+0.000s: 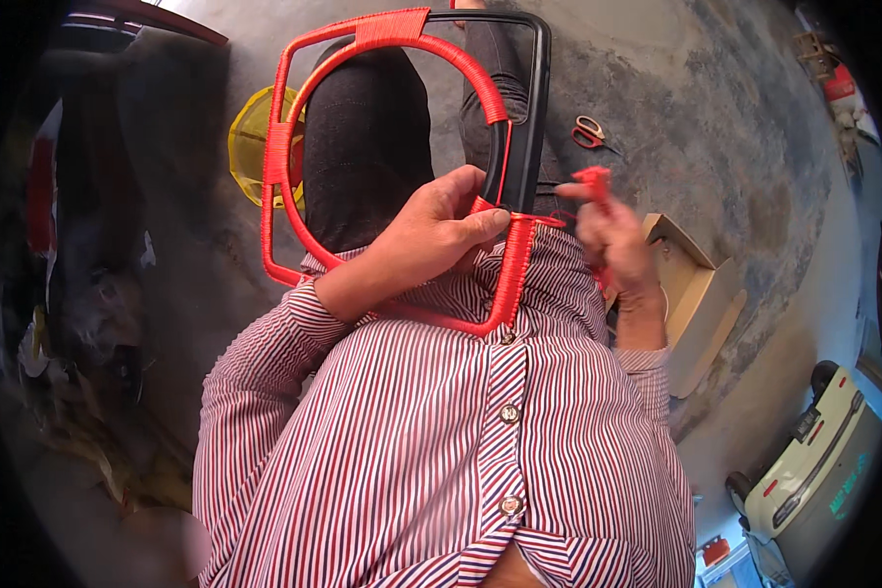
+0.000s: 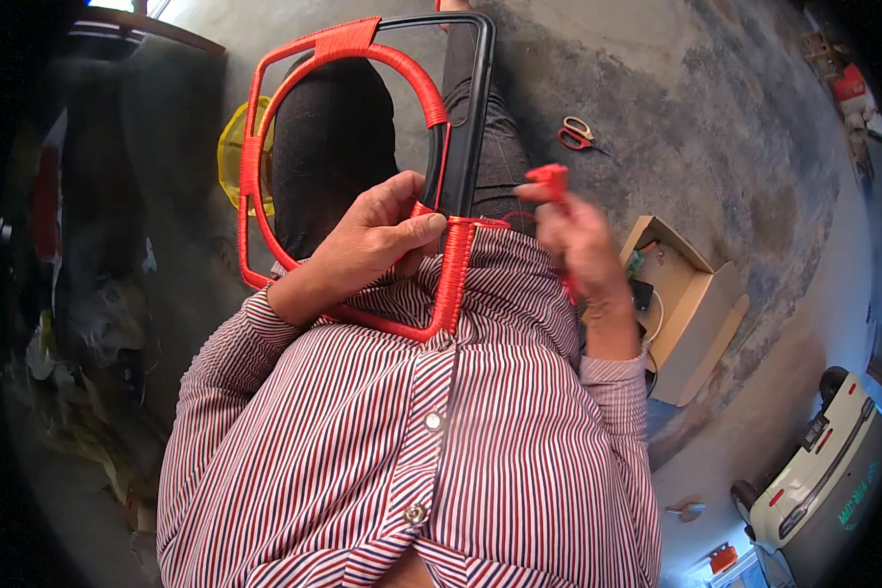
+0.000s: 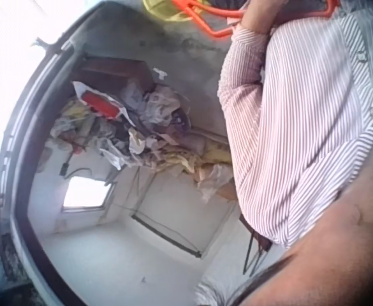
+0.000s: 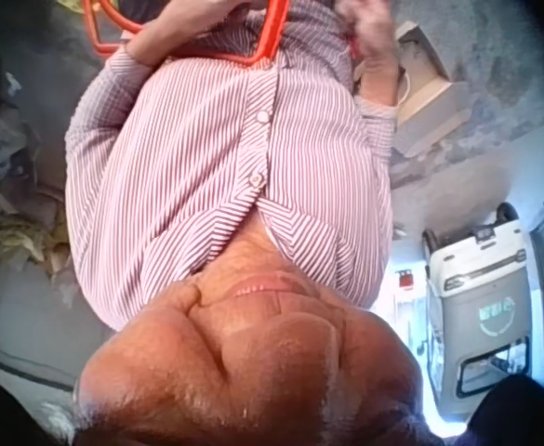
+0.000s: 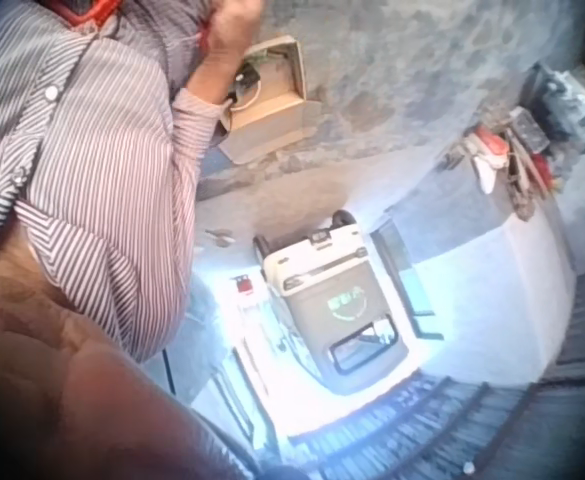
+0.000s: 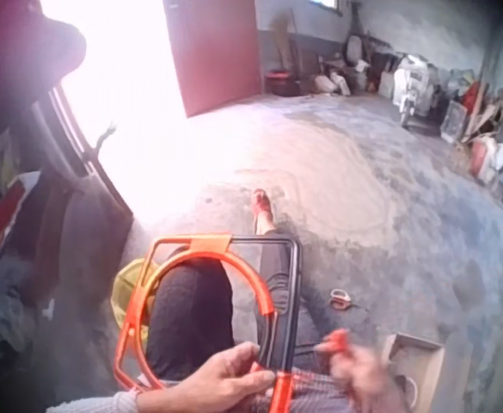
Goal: Wrapping a red rope tightly around a red metal frame in a workshop setting.
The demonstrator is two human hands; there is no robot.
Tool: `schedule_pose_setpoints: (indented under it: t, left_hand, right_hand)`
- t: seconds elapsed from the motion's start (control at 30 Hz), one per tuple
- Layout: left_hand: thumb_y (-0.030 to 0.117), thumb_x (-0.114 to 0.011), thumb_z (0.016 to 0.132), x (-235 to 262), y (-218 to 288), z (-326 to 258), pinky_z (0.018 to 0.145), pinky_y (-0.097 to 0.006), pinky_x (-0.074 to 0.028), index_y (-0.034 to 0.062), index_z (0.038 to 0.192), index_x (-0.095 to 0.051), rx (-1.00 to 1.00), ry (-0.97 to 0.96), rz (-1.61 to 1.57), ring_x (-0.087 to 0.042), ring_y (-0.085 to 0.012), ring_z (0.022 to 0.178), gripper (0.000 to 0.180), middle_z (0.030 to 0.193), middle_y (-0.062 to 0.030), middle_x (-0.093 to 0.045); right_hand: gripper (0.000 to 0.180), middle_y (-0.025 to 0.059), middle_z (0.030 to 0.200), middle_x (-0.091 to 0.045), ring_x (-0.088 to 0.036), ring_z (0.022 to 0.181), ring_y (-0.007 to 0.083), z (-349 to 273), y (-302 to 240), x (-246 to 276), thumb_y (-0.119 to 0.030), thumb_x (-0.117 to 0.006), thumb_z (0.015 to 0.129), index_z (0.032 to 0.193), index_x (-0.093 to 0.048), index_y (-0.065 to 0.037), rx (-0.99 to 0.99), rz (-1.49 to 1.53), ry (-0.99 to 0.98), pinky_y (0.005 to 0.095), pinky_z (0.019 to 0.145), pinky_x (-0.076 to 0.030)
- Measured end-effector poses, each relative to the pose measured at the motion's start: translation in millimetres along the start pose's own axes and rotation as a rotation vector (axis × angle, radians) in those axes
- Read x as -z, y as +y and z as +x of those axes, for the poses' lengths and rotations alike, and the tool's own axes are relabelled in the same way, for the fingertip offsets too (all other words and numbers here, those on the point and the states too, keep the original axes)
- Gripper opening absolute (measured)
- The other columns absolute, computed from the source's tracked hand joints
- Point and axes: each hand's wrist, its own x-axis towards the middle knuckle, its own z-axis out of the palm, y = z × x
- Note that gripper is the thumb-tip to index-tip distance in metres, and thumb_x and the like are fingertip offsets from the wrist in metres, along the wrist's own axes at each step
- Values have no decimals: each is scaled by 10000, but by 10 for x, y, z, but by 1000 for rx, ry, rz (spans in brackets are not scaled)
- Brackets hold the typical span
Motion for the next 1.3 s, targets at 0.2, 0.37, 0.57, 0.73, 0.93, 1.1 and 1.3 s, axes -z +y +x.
schedule_pose_setpoints:
  t: [0.2,0.37,0.57,0.73,0.93,1.1,1.3]
  left_hand:
    - [184,-575,952,-9,11,-20,406,-177,-305,36,1002,-514,6,-12,-29,-412,-27,467,168,622,34,-486]
    - [198,-552,965,-3,27,-20,407,-175,-297,43,960,-502,6,-30,-32,-392,-31,461,162,613,32,-474]
    - [175,-543,964,112,25,-33,404,-190,-305,45,927,-510,61,6,-74,-401,-48,456,139,603,17,-467]
    - [128,-517,965,159,-18,28,408,-200,-330,56,889,-506,73,-65,-277,-432,-81,450,106,597,-7,-493]
    - [272,-407,1002,170,-5,89,480,-241,-430,52,948,-490,115,-33,-337,-509,-145,490,241,669,-68,-590]
    - [301,-449,971,206,-181,97,776,-274,-479,25,1186,-468,-155,115,-421,-555,-144,849,350,1059,-90,-566]
    - [16,-605,847,-8,-226,73,820,-238,-451,30,1299,-400,-581,301,-15,-502,-94,932,497,1074,-54,-506]
  right_hand:
    - [188,-50,618,-427,-360,517,44,18,-182,77,-208,-564,939,804,-556,-77,113,-106,17,198,466,-277]
    - [256,-34,543,-389,-300,446,44,-55,-597,597,-234,-567,948,737,-498,-108,343,165,184,223,403,-218]
    - [251,-50,555,-369,-297,451,34,-392,-221,765,-239,-606,930,745,-481,-124,330,-36,300,218,401,-216]
    - [112,-80,613,-405,-346,484,18,-567,421,706,-167,-609,920,866,-526,-114,138,-128,410,196,423,-276]
    - [119,-64,652,-439,-351,519,4,-45,76,651,-179,-531,952,980,-576,-73,48,-320,394,173,460,-271]
    - [191,2,802,-550,-544,722,106,270,-734,-236,-65,-598,848,1036,-625,-49,671,-846,180,247,642,-446]
    - [258,54,901,-607,-599,845,242,501,-750,-908,-9,-667,720,967,-640,-77,1009,-1281,-238,313,750,-488]
